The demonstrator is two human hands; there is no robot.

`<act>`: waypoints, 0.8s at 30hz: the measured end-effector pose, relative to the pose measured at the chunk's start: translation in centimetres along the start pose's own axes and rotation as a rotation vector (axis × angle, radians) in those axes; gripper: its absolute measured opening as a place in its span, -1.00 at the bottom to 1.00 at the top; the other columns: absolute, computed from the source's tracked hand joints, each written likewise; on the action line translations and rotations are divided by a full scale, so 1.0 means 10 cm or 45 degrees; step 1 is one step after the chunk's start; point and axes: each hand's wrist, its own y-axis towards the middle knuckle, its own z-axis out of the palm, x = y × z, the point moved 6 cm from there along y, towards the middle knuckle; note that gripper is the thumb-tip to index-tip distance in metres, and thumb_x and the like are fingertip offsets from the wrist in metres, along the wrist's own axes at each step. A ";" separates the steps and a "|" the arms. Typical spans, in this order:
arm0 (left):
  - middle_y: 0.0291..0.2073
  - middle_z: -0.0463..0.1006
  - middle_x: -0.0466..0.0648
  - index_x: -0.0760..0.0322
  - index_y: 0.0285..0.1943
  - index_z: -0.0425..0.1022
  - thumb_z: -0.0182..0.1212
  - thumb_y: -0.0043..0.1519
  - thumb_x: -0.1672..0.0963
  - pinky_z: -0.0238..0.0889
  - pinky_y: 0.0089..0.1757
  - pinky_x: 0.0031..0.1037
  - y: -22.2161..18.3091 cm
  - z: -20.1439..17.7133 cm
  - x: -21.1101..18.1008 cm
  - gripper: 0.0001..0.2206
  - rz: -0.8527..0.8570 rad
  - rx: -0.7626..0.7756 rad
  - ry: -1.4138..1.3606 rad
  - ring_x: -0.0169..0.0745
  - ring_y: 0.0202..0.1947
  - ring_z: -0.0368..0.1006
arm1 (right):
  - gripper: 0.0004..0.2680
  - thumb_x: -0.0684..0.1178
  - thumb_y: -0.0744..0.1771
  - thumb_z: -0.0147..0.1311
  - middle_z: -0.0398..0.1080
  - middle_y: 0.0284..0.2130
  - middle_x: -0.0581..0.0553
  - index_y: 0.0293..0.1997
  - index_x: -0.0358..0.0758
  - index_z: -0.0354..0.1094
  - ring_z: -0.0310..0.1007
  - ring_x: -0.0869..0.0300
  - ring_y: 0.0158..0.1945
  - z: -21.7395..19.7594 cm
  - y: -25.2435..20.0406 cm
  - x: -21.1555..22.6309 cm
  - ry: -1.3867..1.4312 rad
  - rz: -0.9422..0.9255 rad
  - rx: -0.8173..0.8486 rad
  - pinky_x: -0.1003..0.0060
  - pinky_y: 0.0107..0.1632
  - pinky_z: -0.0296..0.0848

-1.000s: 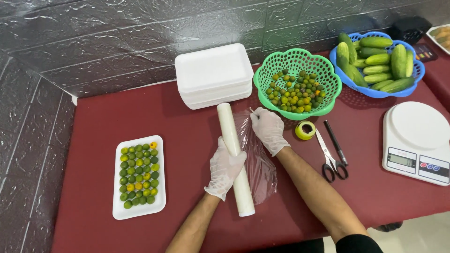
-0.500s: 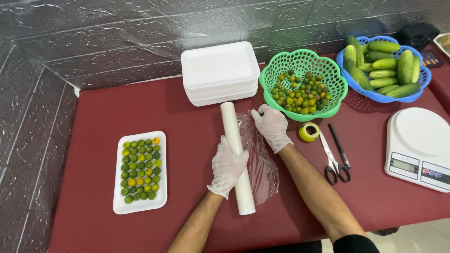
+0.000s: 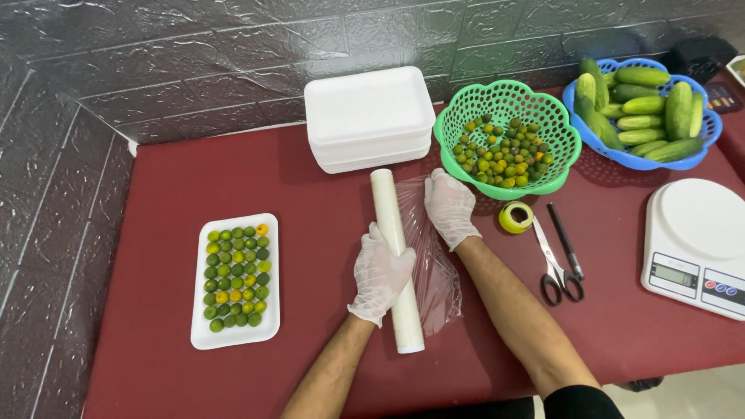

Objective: Wrapping a tray of small green fruits with plastic wrap and cutting it with scissors

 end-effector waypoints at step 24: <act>0.04 0.38 0.17 0.54 0.52 -0.02 0.22 0.01 -0.07 0.37 0.01 0.01 -0.01 -0.02 0.05 -0.07 0.027 -0.048 0.058 0.34 0.08 0.44 | -0.72 -0.03 0.27 0.20 0.44 0.15 0.08 0.10 0.09 0.43 0.37 -0.02 0.25 -0.26 -0.82 -0.40 0.106 -0.597 0.106 0.08 0.16 0.40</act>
